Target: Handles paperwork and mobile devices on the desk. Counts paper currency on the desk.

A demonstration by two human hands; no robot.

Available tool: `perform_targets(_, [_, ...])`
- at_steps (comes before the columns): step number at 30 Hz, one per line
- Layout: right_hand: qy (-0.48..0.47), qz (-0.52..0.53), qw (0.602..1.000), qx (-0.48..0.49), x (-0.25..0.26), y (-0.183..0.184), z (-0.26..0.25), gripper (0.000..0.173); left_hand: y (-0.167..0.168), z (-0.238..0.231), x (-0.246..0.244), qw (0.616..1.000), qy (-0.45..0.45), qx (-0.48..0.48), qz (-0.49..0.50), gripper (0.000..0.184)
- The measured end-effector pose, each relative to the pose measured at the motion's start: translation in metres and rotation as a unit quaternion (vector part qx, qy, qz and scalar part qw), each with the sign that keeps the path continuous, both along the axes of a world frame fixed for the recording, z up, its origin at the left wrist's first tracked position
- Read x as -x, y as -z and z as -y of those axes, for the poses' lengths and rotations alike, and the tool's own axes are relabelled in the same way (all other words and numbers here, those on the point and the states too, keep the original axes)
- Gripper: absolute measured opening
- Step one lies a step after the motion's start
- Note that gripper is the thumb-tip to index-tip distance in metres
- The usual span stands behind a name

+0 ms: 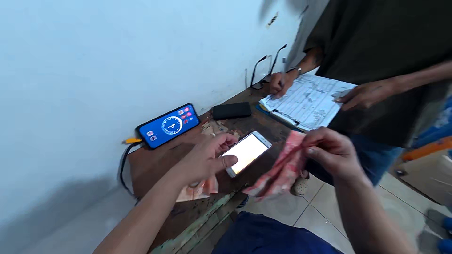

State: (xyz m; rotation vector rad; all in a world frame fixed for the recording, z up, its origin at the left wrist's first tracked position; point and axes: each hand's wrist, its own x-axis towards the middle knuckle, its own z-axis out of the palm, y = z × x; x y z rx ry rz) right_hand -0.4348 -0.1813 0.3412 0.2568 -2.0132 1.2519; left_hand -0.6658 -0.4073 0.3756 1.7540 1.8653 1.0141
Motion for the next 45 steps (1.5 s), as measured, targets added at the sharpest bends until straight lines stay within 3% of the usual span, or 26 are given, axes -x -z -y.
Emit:
perform_targets(2, [0.057, -0.016, 0.998, -0.012, 0.010, 0.005, 0.015, 0.015, 0.002, -0.012, -0.033, 0.998, 0.020, -0.058, 0.016, 0.082])
perform_targets(3, [0.072, -0.020, 0.997, -0.014, 0.014, 0.008, 0.022, 0.021, 0.007, -0.019, -0.048, 0.996, 0.014, -0.082, 0.014, 0.082])
perform_targets(7, [0.085, -0.053, 0.994, 0.052, 0.027, 0.015, 0.051, 0.047, 0.029, -0.037, -0.082, 0.994, -0.037, -0.085, 0.064, 0.043])
perform_targets(9, [0.064, -0.079, 0.990, 0.102, 0.031, 0.018, 0.053, 0.052, 0.038, -0.042, -0.084, 0.981, -0.054, -0.147, 0.117, 0.027])
perform_targets(11, [0.023, -0.049, 0.990, 0.131, 0.028, 0.023, 0.054, 0.061, 0.042, -0.042, -0.083, 0.954, -0.051, -0.222, 0.192, 0.022])
perform_targets(12, [0.005, -0.019, 0.992, 0.128, 0.027, 0.026, 0.057, 0.061, 0.042, -0.042, -0.083, 0.943, -0.051, -0.253, 0.208, 0.018])
perform_targets(15, [-0.044, 0.027, 0.990, 0.127, 0.027, 0.029, 0.070, 0.029, 0.043, -0.043, -0.073, 0.941, -0.010, -0.305, 0.148, 0.012])
perform_targets(17, [-0.070, 0.014, 0.987, 0.142, 0.028, 0.023, 0.068, 0.016, 0.041, -0.041, -0.062, 0.948, 0.048, -0.287, 0.125, 0.028])
perform_targets(19, [-0.118, 0.024, 0.983, 0.142, 0.026, 0.014, 0.064, 0.019, 0.039, -0.035, -0.056, 0.956, 0.102, -0.236, 0.141, 0.052])
perform_targets(21, [-0.160, 0.048, 0.973, 0.160, 0.031, 0.010, 0.069, 0.020, 0.031, -0.024, -0.069, 0.944, 0.093, -0.187, 0.254, 0.036])
perform_targets(23, [-0.211, 0.071, 0.954, 0.202, 0.043, 0.017, 0.077, 0.015, 0.015, -0.018, -0.079, 0.898, 0.044, -0.163, 0.406, 0.032])
perform_targets(25, [-0.240, 0.118, 0.938, 0.222, 0.047, 0.029, 0.089, 0.012, -0.001, -0.012, -0.069, 0.814, 0.000, -0.177, 0.552, 0.039])
perform_targets(28, [-0.221, 0.200, 0.942, 0.157, 0.047, 0.041, 0.098, 0.016, -0.008, 0.013, -0.051, 0.730, -0.023, -0.220, 0.646, 0.038])
perform_targets(30, [-0.181, 0.189, 0.961, 0.085, 0.051, 0.042, 0.090, 0.026, -0.001, 0.030, -0.051, 0.733, -0.083, -0.243, 0.630, 0.033])
perform_targets(34, [-0.106, 0.102, 0.988, 0.055, 0.069, 0.019, 0.089, 0.069, 0.014, 0.038, -0.074, 0.769, -0.248, -0.207, 0.552, 0.017])
perform_targets(35, [-0.081, 0.089, 0.991, 0.059, 0.074, 0.014, 0.095, 0.066, 0.019, 0.036, -0.079, 0.779, -0.270, -0.211, 0.525, 0.016])
perform_targets(38, [-0.046, 0.022, 0.995, 0.087, 0.091, 0.019, 0.111, 0.025, 0.034, 0.033, -0.084, 0.805, -0.282, -0.270, 0.448, 0.026])
perform_targets(40, [-0.043, -0.024, 0.991, 0.121, 0.096, 0.020, 0.109, 0.006, 0.038, 0.038, -0.079, 0.794, -0.272, -0.291, 0.459, 0.021])
perform_targets(43, [-0.096, -0.049, 0.966, 0.235, 0.094, 0.009, 0.094, 0.020, 0.032, 0.047, -0.077, 0.749, -0.327, -0.287, 0.500, 0.016])
perform_targets(45, [-0.154, -0.016, 0.956, 0.249, 0.090, 0.005, 0.095, 0.025, 0.031, 0.045, -0.075, 0.742, -0.347, -0.301, 0.488, 0.021])
